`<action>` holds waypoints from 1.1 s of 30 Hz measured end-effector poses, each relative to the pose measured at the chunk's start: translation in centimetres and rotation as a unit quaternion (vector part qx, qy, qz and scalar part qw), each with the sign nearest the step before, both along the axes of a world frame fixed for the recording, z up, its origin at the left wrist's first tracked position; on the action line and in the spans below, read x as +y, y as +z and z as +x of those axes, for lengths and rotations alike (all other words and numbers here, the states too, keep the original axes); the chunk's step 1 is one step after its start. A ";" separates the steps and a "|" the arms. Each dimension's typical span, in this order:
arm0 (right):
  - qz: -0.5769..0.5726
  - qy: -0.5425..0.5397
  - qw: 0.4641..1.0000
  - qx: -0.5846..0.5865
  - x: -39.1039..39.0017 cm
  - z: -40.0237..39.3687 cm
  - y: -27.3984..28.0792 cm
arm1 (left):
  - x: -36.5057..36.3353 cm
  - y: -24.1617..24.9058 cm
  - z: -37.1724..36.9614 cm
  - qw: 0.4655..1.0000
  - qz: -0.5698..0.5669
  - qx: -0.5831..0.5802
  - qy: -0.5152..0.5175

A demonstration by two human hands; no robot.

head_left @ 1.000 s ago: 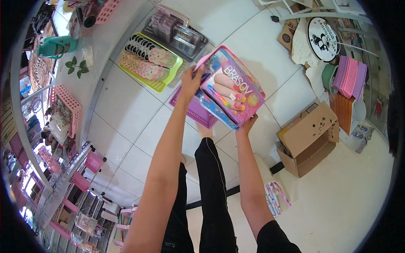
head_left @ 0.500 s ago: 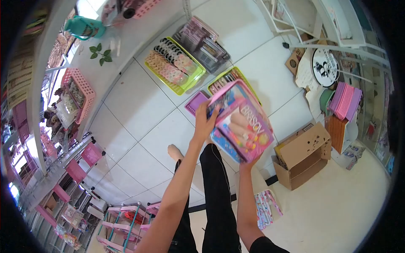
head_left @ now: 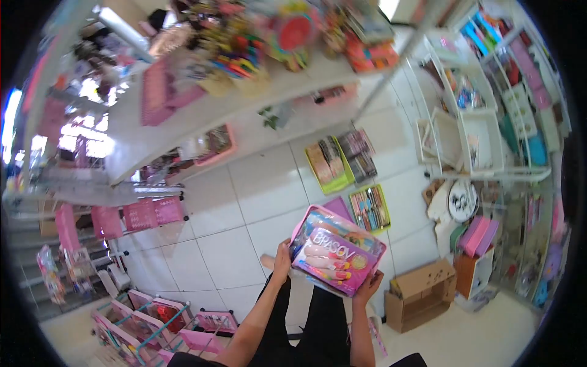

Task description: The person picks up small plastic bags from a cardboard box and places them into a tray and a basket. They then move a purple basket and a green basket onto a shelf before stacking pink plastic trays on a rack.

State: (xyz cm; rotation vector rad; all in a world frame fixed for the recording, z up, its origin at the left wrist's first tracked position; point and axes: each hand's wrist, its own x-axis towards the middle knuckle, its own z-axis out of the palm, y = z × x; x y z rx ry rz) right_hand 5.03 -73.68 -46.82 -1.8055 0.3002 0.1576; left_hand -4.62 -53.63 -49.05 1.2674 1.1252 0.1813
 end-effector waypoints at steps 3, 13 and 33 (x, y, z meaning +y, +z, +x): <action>-0.022 0.067 0.998 0.002 5.4 -2.2 4.0 | 2.9 -1.2 -6.6 0.989 -0.001 -0.108 0.098; 0.087 0.287 0.954 0.001 26.4 -13.5 10.8 | 16.8 12.4 -24.0 0.925 0.073 -0.076 0.366; 0.114 0.482 0.868 -0.022 60.2 -12.6 9.4 | 44.1 12.2 -26.4 0.836 0.107 -0.086 0.531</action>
